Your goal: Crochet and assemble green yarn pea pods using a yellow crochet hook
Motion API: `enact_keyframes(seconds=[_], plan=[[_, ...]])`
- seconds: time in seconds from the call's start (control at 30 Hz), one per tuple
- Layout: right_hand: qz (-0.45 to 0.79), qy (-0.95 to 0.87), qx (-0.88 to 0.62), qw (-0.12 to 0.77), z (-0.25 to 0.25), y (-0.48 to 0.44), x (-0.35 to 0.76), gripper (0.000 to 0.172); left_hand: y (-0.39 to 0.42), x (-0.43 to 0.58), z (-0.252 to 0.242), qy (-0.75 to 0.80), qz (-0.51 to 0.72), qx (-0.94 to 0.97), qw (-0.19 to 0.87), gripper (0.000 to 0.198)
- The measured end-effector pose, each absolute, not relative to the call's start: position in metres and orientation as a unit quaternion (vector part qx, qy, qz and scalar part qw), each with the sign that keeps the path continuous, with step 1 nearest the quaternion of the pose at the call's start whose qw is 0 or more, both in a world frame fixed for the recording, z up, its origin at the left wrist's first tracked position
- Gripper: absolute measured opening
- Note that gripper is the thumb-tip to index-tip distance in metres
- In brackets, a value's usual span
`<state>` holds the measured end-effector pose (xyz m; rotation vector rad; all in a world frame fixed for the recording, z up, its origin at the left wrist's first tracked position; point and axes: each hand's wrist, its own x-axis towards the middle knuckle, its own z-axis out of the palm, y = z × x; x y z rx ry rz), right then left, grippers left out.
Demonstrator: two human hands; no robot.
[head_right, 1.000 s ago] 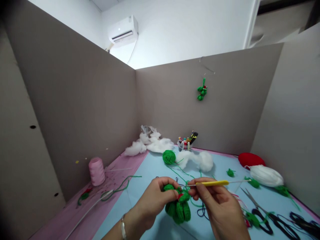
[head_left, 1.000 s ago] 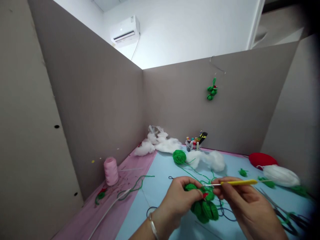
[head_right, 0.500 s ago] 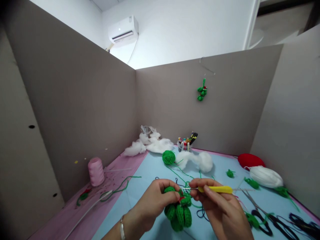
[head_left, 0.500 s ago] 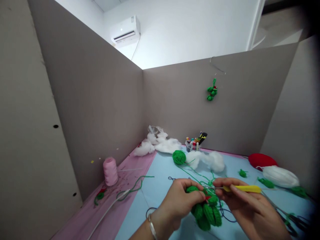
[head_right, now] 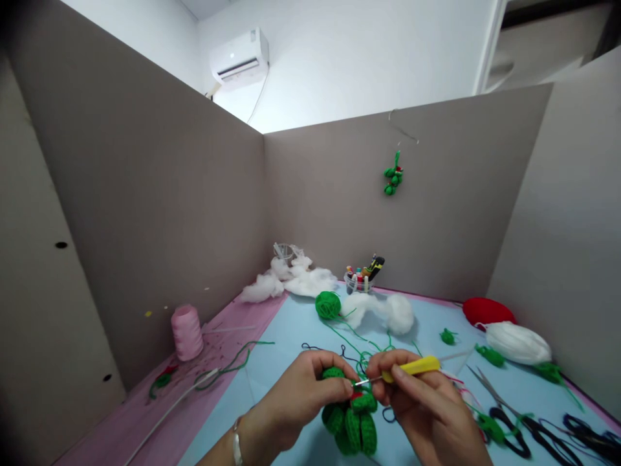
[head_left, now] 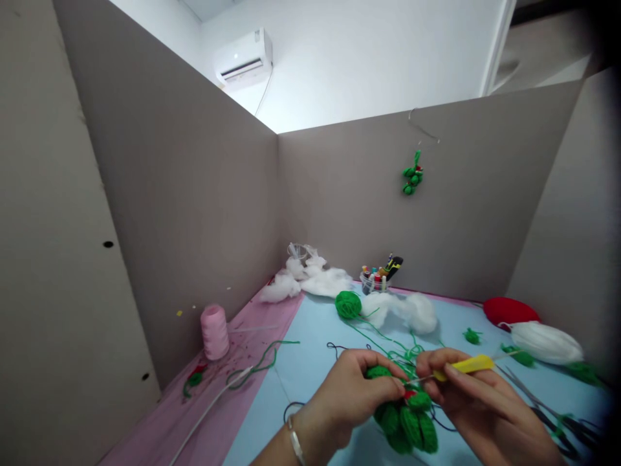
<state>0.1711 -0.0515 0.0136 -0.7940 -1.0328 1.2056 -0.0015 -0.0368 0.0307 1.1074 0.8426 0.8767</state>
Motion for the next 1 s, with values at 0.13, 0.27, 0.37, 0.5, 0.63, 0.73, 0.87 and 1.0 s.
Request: enact_keyframes(seconds=[0.13,0.27,0.37,0.5,0.63,0.73,0.87,1.0], plan=[[0.517,-0.46,-0.355,0.629,0.012,-0.052,0.172,0.018,-0.037,-0.001,0.031,0.382,0.389,0.498,0.674,0.019],[0.452,-0.494,-0.366,0.646,0.01,-0.055,0.172,0.018,-0.038,0.0,0.03,0.392,0.405,0.502,0.656,0.022],[0.407,-0.509,-0.38,0.656,0.007,-0.055,0.17,0.016,-0.038,-0.001,0.029,0.378,0.415,0.506,0.655,0.022],[0.393,-0.531,-0.412,0.628,0.003,-0.051,0.169,0.017,-0.037,-0.003,0.026,0.341,0.438,0.507,0.66,0.028],[0.319,-0.582,-0.437,0.607,-0.003,-0.047,0.171,0.014,-0.035,-0.003,0.025,0.315,0.464,0.486,0.67,0.034],[0.29,-0.598,-0.451,0.596,-0.009,-0.045,0.172,0.017,-0.036,-0.004,0.028,0.288,0.477,0.476,0.681,0.038],[0.29,-0.574,-0.467,0.607,-0.012,-0.044,0.169,0.02,-0.037,-0.005,0.031,0.329,0.494,0.499,0.632,0.029],[0.377,-0.488,-0.461,0.638,-0.013,-0.046,0.163,0.026,-0.037,-0.005,0.027,0.33,0.489,0.525,0.614,0.03]])
